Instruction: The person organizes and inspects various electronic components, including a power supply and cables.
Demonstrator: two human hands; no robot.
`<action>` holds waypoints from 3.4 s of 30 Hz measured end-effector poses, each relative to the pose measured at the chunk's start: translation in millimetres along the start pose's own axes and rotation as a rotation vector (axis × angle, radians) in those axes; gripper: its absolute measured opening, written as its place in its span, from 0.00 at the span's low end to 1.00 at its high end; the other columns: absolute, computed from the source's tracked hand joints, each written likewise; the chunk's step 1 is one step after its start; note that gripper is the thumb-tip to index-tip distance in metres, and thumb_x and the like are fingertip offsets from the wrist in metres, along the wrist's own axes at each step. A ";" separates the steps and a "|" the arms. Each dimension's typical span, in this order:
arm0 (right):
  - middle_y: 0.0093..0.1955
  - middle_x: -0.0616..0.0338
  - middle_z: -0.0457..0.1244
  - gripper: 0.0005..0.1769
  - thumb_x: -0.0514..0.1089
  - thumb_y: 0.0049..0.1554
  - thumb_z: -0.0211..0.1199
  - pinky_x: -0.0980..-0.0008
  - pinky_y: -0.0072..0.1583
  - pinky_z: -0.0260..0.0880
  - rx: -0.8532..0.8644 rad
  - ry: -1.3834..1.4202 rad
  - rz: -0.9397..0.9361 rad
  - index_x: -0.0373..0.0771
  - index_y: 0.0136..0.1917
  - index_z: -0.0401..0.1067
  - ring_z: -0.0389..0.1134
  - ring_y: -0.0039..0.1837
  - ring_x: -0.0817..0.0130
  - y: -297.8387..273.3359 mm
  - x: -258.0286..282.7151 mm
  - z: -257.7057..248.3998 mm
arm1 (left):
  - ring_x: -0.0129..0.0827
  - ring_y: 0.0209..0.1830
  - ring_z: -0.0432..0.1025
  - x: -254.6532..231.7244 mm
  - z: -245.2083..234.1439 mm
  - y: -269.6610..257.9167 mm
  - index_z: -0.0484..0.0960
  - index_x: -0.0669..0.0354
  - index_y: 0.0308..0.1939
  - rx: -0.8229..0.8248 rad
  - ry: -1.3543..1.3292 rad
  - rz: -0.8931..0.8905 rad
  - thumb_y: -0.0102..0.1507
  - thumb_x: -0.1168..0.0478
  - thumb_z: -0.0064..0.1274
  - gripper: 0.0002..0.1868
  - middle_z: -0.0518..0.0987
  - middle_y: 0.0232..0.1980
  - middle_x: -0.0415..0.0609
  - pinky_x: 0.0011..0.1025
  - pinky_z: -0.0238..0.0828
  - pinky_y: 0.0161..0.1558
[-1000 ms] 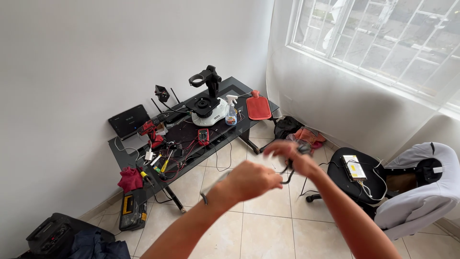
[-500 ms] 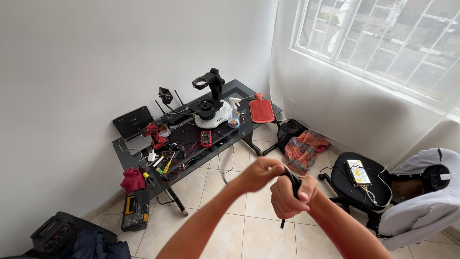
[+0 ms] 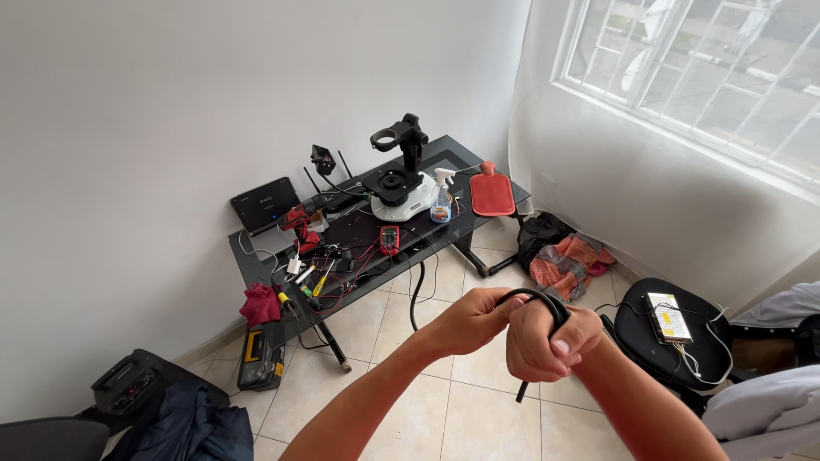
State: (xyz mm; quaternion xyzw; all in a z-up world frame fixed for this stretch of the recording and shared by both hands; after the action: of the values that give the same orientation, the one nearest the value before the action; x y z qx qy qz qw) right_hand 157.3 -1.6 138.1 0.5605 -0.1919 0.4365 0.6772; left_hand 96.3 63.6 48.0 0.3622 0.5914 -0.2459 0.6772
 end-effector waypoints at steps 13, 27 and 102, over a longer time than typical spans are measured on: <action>0.35 0.58 0.67 0.14 0.47 0.62 0.69 0.69 0.46 0.69 -0.217 -0.536 0.149 0.34 0.42 0.75 0.70 0.41 0.69 -29.0 -5.1 -69.2 | 0.40 0.34 0.76 -80.9 -23.8 -38.3 0.72 0.63 0.50 -0.323 0.601 0.356 0.75 0.55 0.46 0.13 0.79 0.37 0.52 0.34 0.72 0.37; 0.27 0.57 0.59 0.29 0.64 0.61 0.53 0.65 0.34 0.61 -0.893 -1.560 0.474 0.33 0.40 0.67 0.59 0.30 0.68 -35.2 1.6 -93.3 | 0.51 0.30 0.75 -105.8 -64.2 -52.2 0.76 0.62 0.43 -0.318 0.903 0.172 0.71 0.50 0.49 0.17 0.79 0.30 0.55 0.42 0.67 0.30; 0.29 0.65 0.57 0.26 0.52 0.72 0.49 0.73 0.35 0.56 -1.636 -1.518 -0.301 0.35 0.36 0.63 0.56 0.32 0.78 -91.5 -26.4 -113.1 | 0.22 0.13 0.59 28.2 -29.2 -37.0 0.74 0.65 0.43 -0.562 -0.202 -0.220 0.75 0.57 0.38 0.15 0.70 0.24 0.44 0.28 0.66 0.19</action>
State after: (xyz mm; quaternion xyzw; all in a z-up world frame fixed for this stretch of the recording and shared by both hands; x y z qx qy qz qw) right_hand 190.7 94.1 30.5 0.0856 -0.7132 -0.3608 0.5948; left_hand 55.0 66.3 11.9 0.0685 0.6016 -0.1792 0.7754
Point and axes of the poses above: each hand's wrist, its own y-axis towards the middle knuckle, its own z-axis out of the palm, x = y × z, the point moved 7 cm from there along y, towards the middle knuckle
